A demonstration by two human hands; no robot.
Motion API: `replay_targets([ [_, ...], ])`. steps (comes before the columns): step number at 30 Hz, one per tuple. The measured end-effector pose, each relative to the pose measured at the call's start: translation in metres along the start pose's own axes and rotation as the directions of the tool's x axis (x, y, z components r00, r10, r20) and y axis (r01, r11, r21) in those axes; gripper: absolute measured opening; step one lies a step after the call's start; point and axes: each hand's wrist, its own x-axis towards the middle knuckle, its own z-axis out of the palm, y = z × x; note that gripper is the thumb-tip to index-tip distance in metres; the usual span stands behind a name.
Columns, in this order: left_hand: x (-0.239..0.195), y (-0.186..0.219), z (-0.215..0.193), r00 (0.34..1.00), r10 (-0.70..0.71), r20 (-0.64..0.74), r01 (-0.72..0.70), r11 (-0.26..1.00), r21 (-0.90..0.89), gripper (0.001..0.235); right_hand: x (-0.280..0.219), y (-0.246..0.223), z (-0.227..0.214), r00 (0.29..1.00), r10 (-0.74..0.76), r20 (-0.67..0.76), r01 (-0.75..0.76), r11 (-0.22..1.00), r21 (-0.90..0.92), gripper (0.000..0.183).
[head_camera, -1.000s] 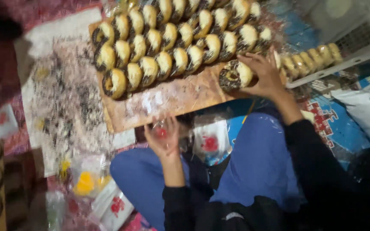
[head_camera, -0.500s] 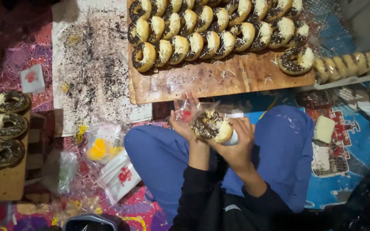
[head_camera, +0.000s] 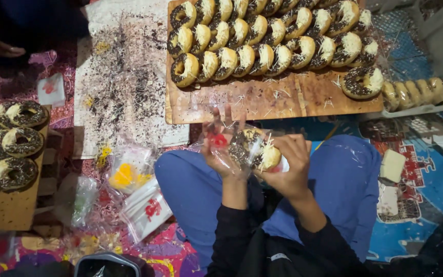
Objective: The person sits on the floor and repeatedly picks up ring-shaped pastries from a wooden board, places each into a small clear plastic bag, and sets the sealed bag aside. A second person is visible nearby also packaging pastries.
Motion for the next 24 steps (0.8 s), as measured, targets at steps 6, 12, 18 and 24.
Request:
replay_targets([
  [6, -0.023, -0.017, 0.015, 0.994, -0.111, -0.007, 0.11, 0.977, 0.183, 0.062, -0.001, -0.004, 0.013, 0.992, 0.107, -0.062, -0.1, 0.989, 0.108, 0.07],
  [12, -0.025, 0.001, -0.052, 0.945, -0.3, -0.131, 0.31, 0.949, 0.065, 0.052, -0.004, 0.032, 0.018, 0.984, -0.053, 0.172, 0.008, 0.968, 0.251, 0.068],
  [18, -0.048, -0.011, -0.066, 0.89, -0.399, -0.218, 0.42, 0.906, 0.055, 0.063, -0.018, 0.045, 0.007, 0.998, 0.028, 0.049, -0.035, 0.987, 0.155, 0.051],
  [24, -0.038, -0.006, 0.0, 0.866, -0.47, -0.171, 0.5, 0.815, 0.292, 0.071, -0.003, 0.043, -0.026, 0.833, -0.55, -0.057, 0.55, 0.835, -0.023, 0.02],
])
